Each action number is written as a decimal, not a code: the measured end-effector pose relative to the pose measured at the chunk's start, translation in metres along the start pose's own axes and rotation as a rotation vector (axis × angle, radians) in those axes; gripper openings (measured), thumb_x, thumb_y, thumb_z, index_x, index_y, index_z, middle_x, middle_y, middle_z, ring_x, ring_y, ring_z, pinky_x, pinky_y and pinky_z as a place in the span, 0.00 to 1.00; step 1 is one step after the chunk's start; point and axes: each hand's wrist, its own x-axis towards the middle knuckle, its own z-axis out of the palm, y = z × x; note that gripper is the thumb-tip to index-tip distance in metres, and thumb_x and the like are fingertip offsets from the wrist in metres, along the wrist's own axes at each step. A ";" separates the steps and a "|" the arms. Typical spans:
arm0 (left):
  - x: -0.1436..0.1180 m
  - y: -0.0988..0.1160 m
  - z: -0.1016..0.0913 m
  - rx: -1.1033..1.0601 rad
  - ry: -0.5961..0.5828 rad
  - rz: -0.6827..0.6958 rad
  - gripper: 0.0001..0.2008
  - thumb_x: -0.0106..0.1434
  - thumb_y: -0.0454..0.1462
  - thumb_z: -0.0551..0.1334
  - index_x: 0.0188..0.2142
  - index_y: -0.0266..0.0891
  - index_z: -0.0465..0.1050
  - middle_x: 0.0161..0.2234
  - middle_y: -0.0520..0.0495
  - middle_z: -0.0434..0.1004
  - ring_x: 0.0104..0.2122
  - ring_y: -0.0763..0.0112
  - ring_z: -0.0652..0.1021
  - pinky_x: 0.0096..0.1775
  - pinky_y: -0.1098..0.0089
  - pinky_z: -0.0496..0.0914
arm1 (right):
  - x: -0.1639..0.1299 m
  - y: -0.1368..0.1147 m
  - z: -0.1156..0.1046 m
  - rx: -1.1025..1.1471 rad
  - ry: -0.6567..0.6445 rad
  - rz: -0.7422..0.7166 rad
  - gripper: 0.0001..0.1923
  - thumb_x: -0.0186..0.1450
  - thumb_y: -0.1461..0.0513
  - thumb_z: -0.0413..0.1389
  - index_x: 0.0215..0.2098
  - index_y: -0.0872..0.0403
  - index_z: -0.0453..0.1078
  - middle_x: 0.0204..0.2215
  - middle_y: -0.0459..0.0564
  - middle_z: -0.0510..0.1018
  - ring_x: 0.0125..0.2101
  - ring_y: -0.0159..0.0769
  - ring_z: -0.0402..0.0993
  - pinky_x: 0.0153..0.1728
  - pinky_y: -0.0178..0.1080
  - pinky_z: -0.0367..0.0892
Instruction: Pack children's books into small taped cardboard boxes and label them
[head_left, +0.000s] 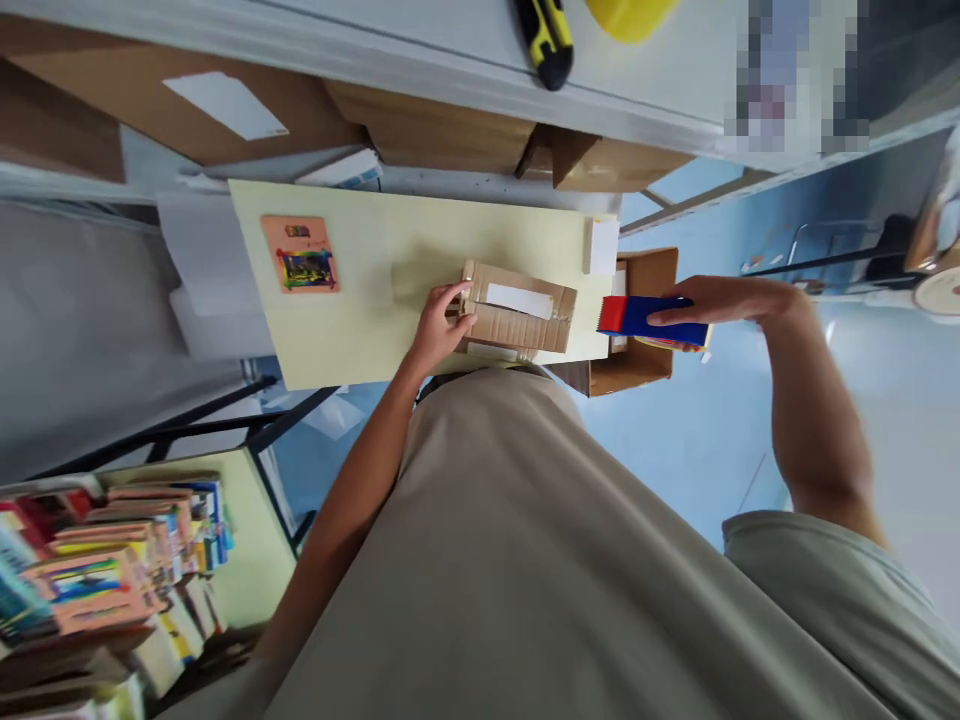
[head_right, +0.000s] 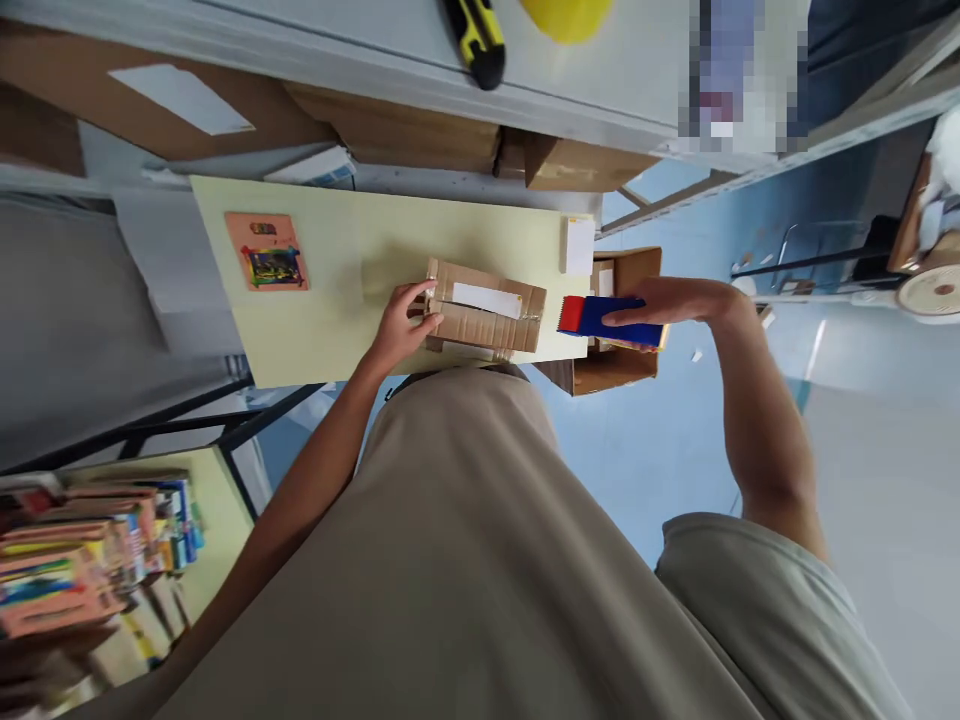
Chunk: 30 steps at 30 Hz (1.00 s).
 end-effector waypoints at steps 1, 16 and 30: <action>-0.001 0.003 0.000 0.003 0.005 -0.028 0.30 0.66 0.37 0.71 0.68 0.48 0.79 0.65 0.39 0.76 0.60 0.55 0.81 0.62 0.59 0.81 | 0.007 0.015 0.008 0.016 -0.001 -0.003 0.43 0.68 0.26 0.58 0.57 0.50 0.84 0.35 0.54 0.88 0.39 0.51 0.84 0.43 0.48 0.75; -0.005 -0.016 -0.003 -0.036 0.127 -0.202 0.39 0.57 0.49 0.81 0.67 0.45 0.79 0.65 0.38 0.83 0.64 0.49 0.83 0.65 0.52 0.81 | 0.109 0.125 0.083 0.139 -0.173 -0.163 0.41 0.67 0.30 0.62 0.58 0.54 0.83 0.46 0.61 0.88 0.43 0.54 0.82 0.43 0.48 0.70; -0.010 0.000 0.012 0.065 0.276 -0.299 0.37 0.58 0.42 0.78 0.66 0.41 0.79 0.64 0.35 0.83 0.64 0.45 0.83 0.69 0.46 0.78 | 0.119 0.152 0.109 0.136 -0.156 -0.166 0.30 0.76 0.40 0.61 0.59 0.55 0.81 0.49 0.61 0.89 0.45 0.51 0.84 0.42 0.45 0.69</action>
